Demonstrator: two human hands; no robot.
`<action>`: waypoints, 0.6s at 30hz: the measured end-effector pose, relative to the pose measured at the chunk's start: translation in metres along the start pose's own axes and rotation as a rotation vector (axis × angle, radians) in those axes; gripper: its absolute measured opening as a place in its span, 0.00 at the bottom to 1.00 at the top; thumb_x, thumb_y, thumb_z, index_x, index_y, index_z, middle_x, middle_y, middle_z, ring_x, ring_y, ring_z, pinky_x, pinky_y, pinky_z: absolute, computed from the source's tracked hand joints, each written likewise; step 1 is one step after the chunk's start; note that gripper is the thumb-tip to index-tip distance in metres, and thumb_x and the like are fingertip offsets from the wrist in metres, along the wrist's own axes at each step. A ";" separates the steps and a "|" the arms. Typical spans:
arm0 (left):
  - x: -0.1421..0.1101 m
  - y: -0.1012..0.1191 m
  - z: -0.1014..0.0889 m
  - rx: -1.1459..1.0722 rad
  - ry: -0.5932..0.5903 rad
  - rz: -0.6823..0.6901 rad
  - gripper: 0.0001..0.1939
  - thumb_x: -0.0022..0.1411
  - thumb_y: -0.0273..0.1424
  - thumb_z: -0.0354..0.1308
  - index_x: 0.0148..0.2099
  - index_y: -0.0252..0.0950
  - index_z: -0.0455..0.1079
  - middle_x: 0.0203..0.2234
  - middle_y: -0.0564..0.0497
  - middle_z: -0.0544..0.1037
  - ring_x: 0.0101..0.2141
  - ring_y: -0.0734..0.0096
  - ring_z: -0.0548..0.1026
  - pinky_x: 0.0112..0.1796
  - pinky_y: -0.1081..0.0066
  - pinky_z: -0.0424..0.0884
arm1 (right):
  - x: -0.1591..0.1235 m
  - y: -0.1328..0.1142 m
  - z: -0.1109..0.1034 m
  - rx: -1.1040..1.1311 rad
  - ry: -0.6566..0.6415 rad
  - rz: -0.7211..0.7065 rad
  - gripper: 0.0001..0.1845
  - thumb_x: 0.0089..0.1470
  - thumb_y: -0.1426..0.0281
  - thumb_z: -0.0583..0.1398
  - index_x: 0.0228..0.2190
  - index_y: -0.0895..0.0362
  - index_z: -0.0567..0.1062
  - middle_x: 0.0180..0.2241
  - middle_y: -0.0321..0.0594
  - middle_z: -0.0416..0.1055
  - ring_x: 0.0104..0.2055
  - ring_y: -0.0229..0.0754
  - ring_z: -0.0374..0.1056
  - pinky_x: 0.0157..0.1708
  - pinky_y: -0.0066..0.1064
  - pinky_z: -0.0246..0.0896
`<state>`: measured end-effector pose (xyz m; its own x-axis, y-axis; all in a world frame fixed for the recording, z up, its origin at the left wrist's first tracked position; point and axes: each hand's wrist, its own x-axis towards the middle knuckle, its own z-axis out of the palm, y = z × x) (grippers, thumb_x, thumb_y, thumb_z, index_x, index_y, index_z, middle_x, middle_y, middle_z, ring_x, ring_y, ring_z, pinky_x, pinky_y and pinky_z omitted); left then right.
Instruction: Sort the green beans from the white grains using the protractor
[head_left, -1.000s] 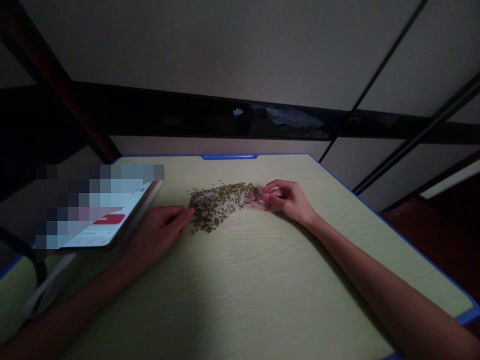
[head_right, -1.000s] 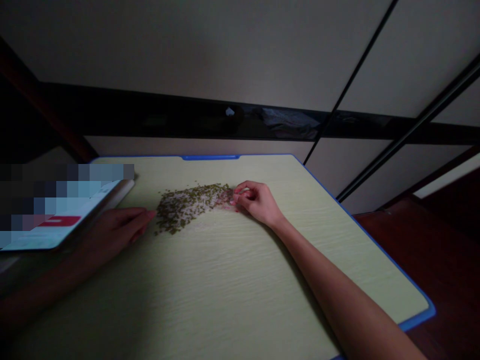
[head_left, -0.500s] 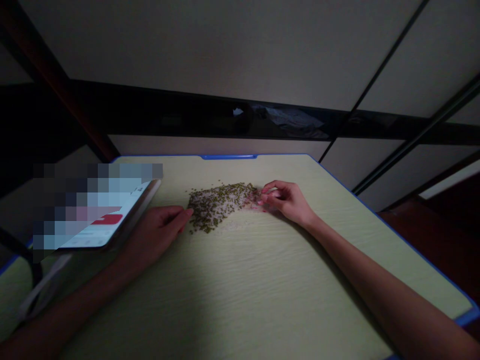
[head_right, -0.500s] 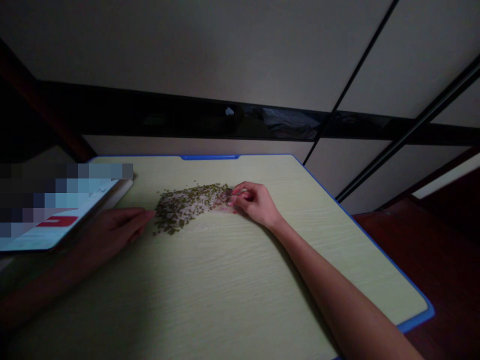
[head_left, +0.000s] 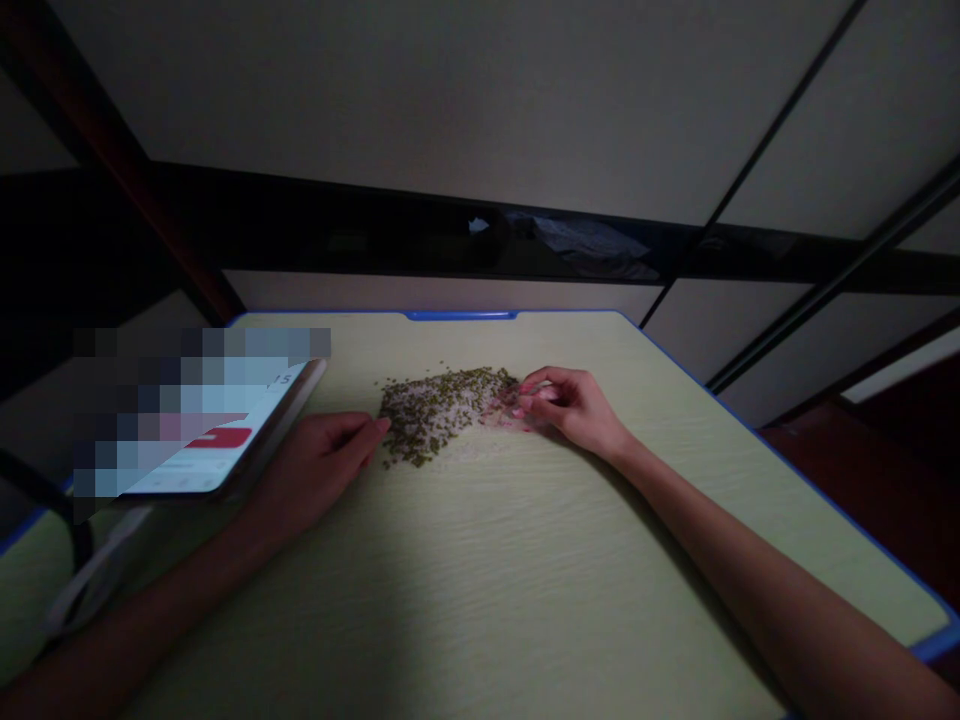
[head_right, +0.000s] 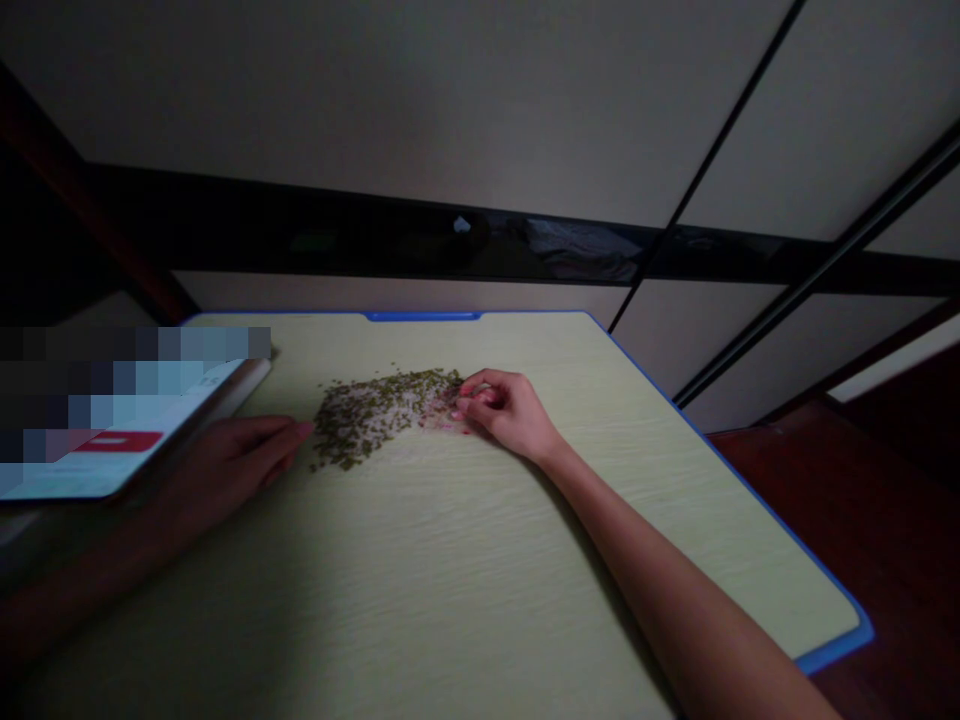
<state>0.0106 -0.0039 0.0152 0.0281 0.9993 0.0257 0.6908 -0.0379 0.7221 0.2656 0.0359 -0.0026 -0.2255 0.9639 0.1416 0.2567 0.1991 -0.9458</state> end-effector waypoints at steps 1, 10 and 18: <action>0.000 0.000 0.000 0.000 0.000 -0.001 0.20 0.50 0.46 0.43 0.15 0.39 0.54 0.08 0.60 0.55 0.13 0.78 0.56 0.18 0.75 0.52 | 0.000 0.000 0.001 0.003 -0.008 0.002 0.10 0.41 0.67 0.61 0.28 0.60 0.69 0.16 0.31 0.64 0.14 0.29 0.51 0.14 0.23 0.43; 0.000 -0.002 0.000 0.005 -0.003 -0.006 0.20 0.50 0.46 0.43 0.15 0.38 0.54 0.09 0.60 0.55 0.13 0.78 0.56 0.18 0.75 0.52 | -0.001 -0.004 0.004 0.039 -0.005 0.035 0.11 0.40 0.67 0.60 0.28 0.60 0.69 0.15 0.30 0.63 0.14 0.29 0.51 0.14 0.23 0.44; -0.001 0.001 -0.001 0.011 0.004 -0.007 0.20 0.49 0.46 0.43 0.15 0.39 0.54 0.08 0.60 0.55 0.13 0.78 0.56 0.18 0.75 0.52 | 0.000 -0.003 0.004 0.019 0.066 0.014 0.10 0.39 0.68 0.61 0.26 0.60 0.69 0.15 0.32 0.65 0.15 0.31 0.57 0.15 0.23 0.48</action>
<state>0.0106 -0.0052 0.0160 0.0202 0.9995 0.0233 0.6990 -0.0308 0.7145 0.2614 0.0350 -0.0007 -0.1595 0.9763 0.1464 0.2418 0.1825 -0.9530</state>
